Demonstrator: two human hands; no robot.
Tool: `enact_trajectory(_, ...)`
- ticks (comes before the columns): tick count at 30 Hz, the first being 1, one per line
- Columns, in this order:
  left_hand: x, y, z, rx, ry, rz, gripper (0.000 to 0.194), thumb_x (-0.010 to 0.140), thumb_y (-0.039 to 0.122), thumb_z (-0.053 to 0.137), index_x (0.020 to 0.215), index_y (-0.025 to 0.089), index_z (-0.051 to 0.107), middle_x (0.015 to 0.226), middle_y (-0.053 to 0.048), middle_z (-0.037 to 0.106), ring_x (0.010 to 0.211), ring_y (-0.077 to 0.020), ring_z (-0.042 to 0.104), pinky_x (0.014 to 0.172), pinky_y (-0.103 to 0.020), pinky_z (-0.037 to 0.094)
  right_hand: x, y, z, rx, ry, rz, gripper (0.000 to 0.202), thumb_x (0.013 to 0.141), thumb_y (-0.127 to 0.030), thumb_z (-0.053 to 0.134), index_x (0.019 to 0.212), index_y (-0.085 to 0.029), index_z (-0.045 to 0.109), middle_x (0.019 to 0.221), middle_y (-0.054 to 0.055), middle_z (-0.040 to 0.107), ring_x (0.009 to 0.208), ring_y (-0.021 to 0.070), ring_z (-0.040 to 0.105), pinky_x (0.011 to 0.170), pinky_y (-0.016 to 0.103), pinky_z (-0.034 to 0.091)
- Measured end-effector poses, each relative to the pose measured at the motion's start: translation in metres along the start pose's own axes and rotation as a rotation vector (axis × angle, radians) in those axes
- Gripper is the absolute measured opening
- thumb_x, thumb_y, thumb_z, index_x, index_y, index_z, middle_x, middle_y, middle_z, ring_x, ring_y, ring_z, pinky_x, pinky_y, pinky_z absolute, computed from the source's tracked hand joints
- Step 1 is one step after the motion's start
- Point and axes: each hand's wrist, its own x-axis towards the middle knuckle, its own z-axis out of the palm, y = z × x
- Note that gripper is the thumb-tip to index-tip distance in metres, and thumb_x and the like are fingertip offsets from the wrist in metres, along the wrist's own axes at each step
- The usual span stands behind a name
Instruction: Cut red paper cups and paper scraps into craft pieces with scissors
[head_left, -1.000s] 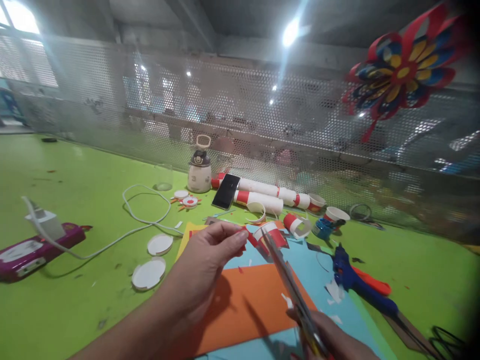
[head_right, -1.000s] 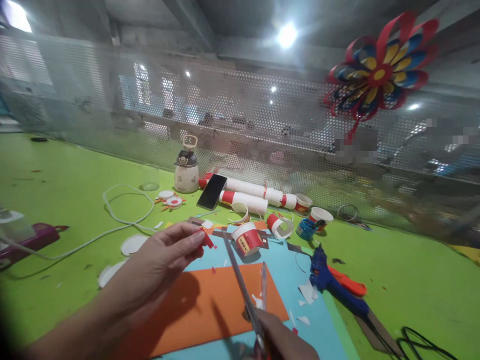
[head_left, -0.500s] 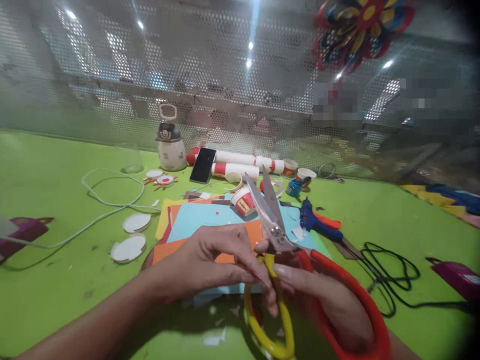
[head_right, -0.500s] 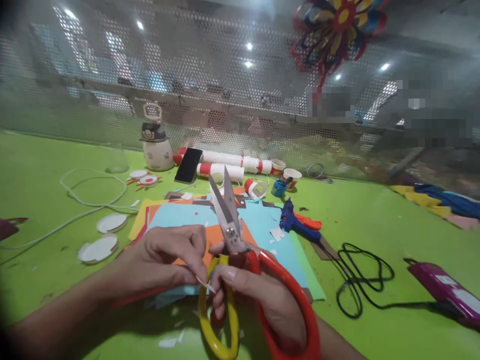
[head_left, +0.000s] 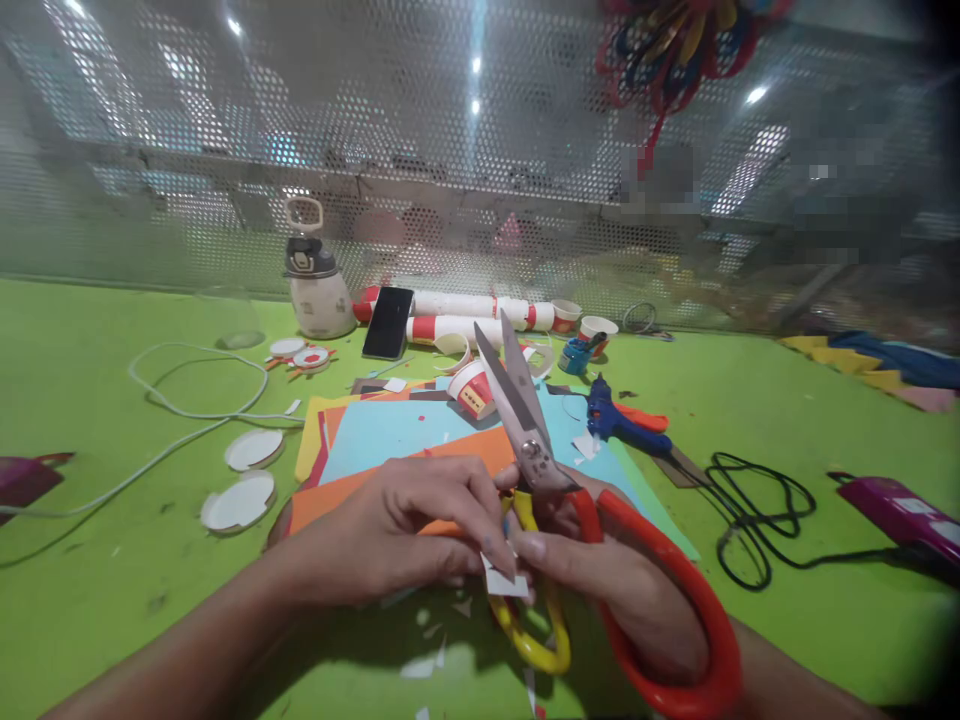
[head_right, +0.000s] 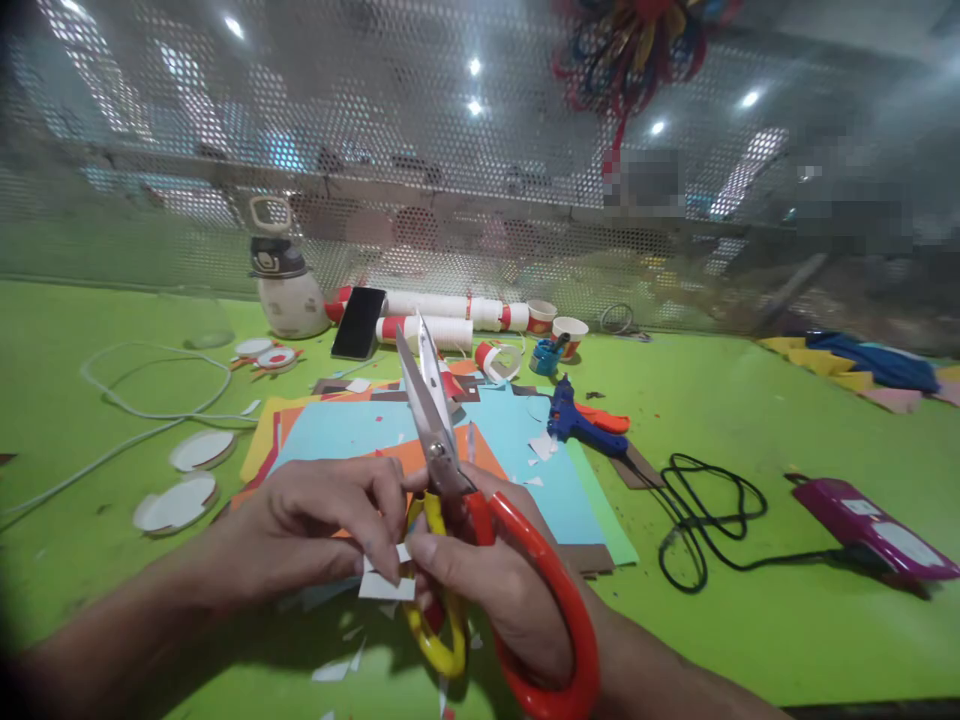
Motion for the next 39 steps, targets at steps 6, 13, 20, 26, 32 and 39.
enact_trajectory(6,0.005,-0.016,0.005,-0.232,0.175,-0.036,0.018,0.075,0.019,0.07,0.091,0.022,0.075,0.078,-0.006,0.064,0.076,-0.0182,0.059,0.073,-0.03,0.046,0.002,0.002,-0.001,0.061,0.128,0.019,0.037,0.086,-0.024,0.065,0.121,-0.023,0.056,0.075,-0.002,0.058,0.064,0.0123,0.055,0.061,0.028,0.048)
enact_trajectory(13,0.009,-0.02,0.026,-0.466,0.228,-0.286,0.021,0.071,0.018,0.073,0.091,0.019,0.071,0.093,-0.009,0.069,0.084,-0.0202,0.063,0.075,-0.029,0.048,0.008,0.012,-0.006,-0.319,0.506,-0.39,0.045,0.089,-0.031,0.063,0.13,-0.031,0.045,0.093,-0.002,0.062,0.082,0.0142,0.059,0.071,0.026,0.049)
enact_trajectory(20,0.005,-0.02,0.032,-0.356,0.362,-0.29,0.017,0.077,0.034,0.069,0.077,0.018,0.075,0.078,-0.006,0.07,0.068,-0.0144,0.056,0.064,-0.024,0.041,0.012,0.021,0.004,-0.608,0.625,-0.568,0.031,0.088,-0.02,0.062,0.115,-0.034,0.057,0.09,-0.003,0.061,0.078,0.0117,0.061,0.072,0.024,0.05)
enact_trajectory(26,0.003,-0.028,0.03,-0.418,0.411,-0.268,0.018,0.076,0.035,0.07,0.076,0.017,0.073,0.077,-0.004,0.067,0.072,-0.0143,0.055,0.07,-0.025,0.041,0.011,0.024,0.004,-0.673,0.642,-0.577,0.033,0.087,-0.021,0.062,0.117,-0.034,0.056,0.09,-0.002,0.063,0.08,0.0145,0.064,0.076,0.029,0.051)
enact_trajectory(32,0.005,-0.029,0.028,-0.429,0.476,-0.232,0.016,0.074,0.033,0.071,0.076,0.017,0.071,0.076,-0.004,0.064,0.073,-0.0145,0.054,0.072,-0.027,0.042,0.011,0.023,0.004,-0.637,0.605,-0.506,0.031,0.088,-0.028,0.06,0.118,-0.031,0.055,0.087,0.0,0.064,0.075,0.0169,0.064,0.069,0.031,0.052)
enact_trajectory(39,0.009,-0.011,0.0,-0.434,0.709,-0.07,0.016,0.076,0.031,0.07,0.071,0.015,0.067,0.072,-0.003,0.064,0.07,-0.0123,0.055,0.069,-0.024,0.043,0.001,0.013,0.005,-0.66,0.572,-0.257,0.03,0.085,-0.045,0.059,0.108,-0.027,0.063,0.065,-0.002,0.059,0.058,0.0162,0.059,0.05,0.024,0.048)
